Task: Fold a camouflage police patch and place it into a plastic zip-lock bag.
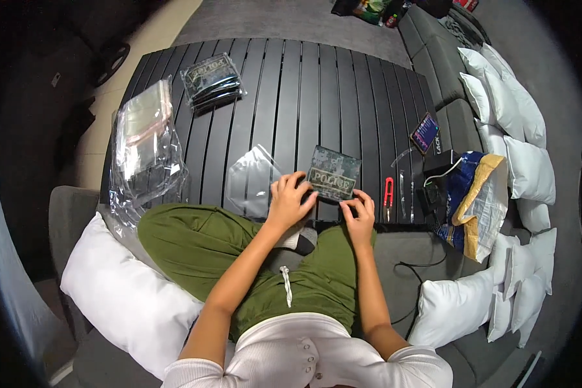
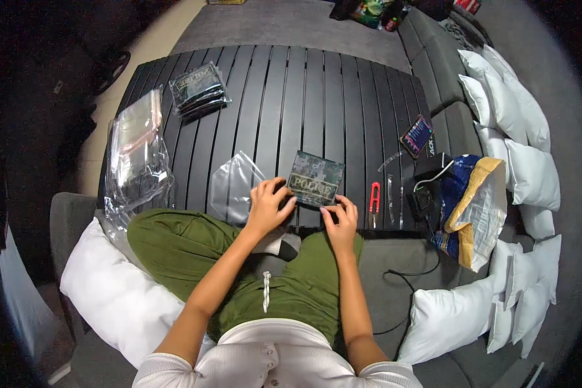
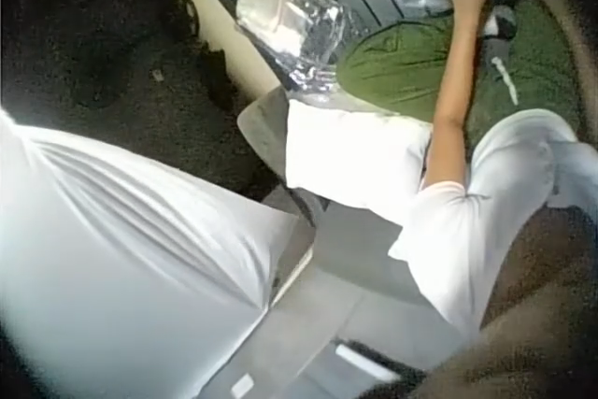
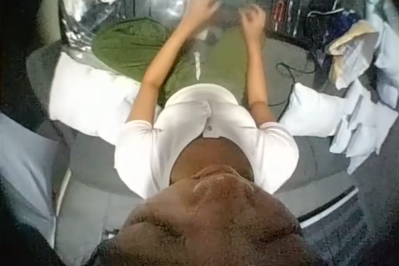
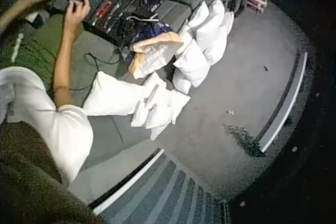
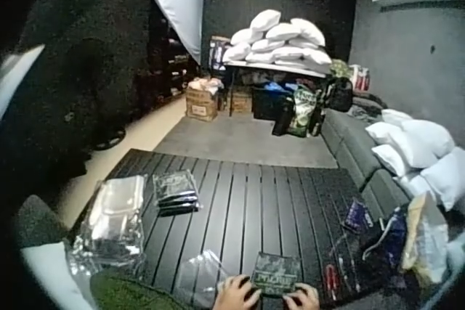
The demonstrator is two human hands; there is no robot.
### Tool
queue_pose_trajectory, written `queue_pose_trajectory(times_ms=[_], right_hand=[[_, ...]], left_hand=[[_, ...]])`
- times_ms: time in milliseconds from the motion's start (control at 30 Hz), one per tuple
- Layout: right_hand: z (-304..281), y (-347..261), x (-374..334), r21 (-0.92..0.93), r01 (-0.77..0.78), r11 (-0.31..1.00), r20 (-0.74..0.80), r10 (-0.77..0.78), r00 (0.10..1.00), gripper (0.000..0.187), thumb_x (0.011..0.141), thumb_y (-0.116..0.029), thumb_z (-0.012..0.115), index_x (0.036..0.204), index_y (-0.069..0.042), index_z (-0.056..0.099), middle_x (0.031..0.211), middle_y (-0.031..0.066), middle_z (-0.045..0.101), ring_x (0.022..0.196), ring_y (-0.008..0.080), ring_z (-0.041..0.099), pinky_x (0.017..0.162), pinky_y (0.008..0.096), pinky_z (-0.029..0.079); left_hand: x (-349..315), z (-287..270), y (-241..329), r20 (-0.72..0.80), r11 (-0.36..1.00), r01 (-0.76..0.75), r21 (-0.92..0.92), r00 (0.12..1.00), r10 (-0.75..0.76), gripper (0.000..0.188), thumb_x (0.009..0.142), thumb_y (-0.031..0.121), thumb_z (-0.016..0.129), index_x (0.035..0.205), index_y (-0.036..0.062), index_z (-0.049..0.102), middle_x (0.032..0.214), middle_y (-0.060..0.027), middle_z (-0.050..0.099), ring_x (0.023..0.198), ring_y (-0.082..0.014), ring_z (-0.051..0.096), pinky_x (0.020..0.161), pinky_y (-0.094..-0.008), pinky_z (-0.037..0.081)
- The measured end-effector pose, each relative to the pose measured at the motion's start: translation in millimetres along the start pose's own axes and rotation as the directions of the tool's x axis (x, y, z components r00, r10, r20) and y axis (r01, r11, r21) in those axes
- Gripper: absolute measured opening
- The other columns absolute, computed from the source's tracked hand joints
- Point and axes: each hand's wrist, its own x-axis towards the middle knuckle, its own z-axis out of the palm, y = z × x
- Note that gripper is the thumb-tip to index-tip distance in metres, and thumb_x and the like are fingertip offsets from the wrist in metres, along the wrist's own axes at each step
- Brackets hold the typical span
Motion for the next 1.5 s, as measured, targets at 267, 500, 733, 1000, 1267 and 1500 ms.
queue_pose_trajectory(times_ms=[267, 500, 733, 1000, 1267, 1500], right_hand=[[16, 13, 12, 0.327, -0.481, 0.813, -0.009, 0.512, 0.859, 0.022, 0.081, -0.009, 0.063, 0.099, 0.002, 0.057, 0.087, 0.0070, 0.061, 0.075, 0.0120, 0.055, 0.070, 0.0252, 0.045], [23, 23, 36, 0.008, -0.626, 0.780, 0.103, 0.622, 0.776, 0.044, 0.074, -0.025, 0.071, 0.104, 0.003, 0.057, 0.077, 0.0045, 0.060, 0.068, 0.0113, 0.054, 0.066, 0.0256, 0.044], [24, 47, 27, -0.046, -0.545, 0.837, 0.248, 0.538, 0.806, 0.032, 0.076, -0.017, 0.066, 0.099, 0.003, 0.058, 0.086, 0.0065, 0.064, 0.075, 0.0124, 0.058, 0.070, 0.0254, 0.045], [-24, -10, 15, 0.616, -0.762, 0.200, 0.588, 0.527, 0.614, 0.032, 0.080, -0.004, 0.057, 0.112, -0.003, 0.050, 0.101, 0.0060, 0.059, 0.090, 0.0136, 0.055, 0.077, 0.0261, 0.045], [-40, -39, -16, 0.624, -0.781, 0.023, 0.714, 0.389, 0.582, 0.043, 0.077, -0.002, 0.060, 0.117, -0.002, 0.045, 0.105, 0.0063, 0.057, 0.097, 0.0172, 0.055, 0.086, 0.0316, 0.044], [-33, -56, -26, 0.742, -0.669, 0.035, 0.560, 0.516, 0.648, 0.038, 0.083, -0.003, 0.057, 0.116, -0.008, 0.040, 0.101, 0.0048, 0.056, 0.093, 0.0137, 0.054, 0.081, 0.0311, 0.044]], left_hand=[[27, 20, 4, 0.021, 0.969, 0.241, -0.059, 0.970, -0.241, 0.023, 0.077, 0.023, 0.064, 0.093, 0.0088, 0.058, 0.086, -0.0036, 0.059, 0.089, -0.0234, 0.054, 0.077, -0.0378, 0.030], [39, 29, 5, 0.179, 0.857, 0.515, -0.024, 0.845, -0.504, 0.045, 0.071, 0.025, 0.068, 0.105, 0.0015, 0.053, 0.098, -0.0146, 0.061, 0.095, -0.0307, 0.054, 0.080, -0.0428, 0.032], [42, 27, 10, 0.307, 0.816, 0.573, -0.084, 0.794, -0.525, 0.034, 0.071, 0.025, 0.066, 0.093, -0.0002, 0.057, 0.093, -0.0173, 0.061, 0.093, -0.0339, 0.054, 0.080, -0.0426, 0.035], [4, -1, 26, 0.737, -0.032, 0.786, -0.618, 0.564, -0.372, 0.022, 0.081, 0.013, 0.056, 0.100, 0.0023, 0.051, 0.089, -0.0019, 0.055, 0.077, -0.0136, 0.053, 0.075, -0.0260, 0.042], [-42, -41, 43, 0.781, -0.455, 0.652, -0.607, 0.595, -0.189, 0.033, 0.086, 0.009, 0.056, 0.117, 0.0042, 0.044, 0.112, -0.0062, 0.055, 0.103, -0.0138, 0.054, 0.086, -0.0277, 0.046], [-60, -25, 49, 0.711, -0.474, 0.547, -0.690, 0.637, -0.300, 0.038, 0.089, 0.010, 0.054, 0.124, 0.0049, 0.039, 0.119, -0.0059, 0.052, 0.108, -0.0146, 0.051, 0.091, -0.0291, 0.042]])
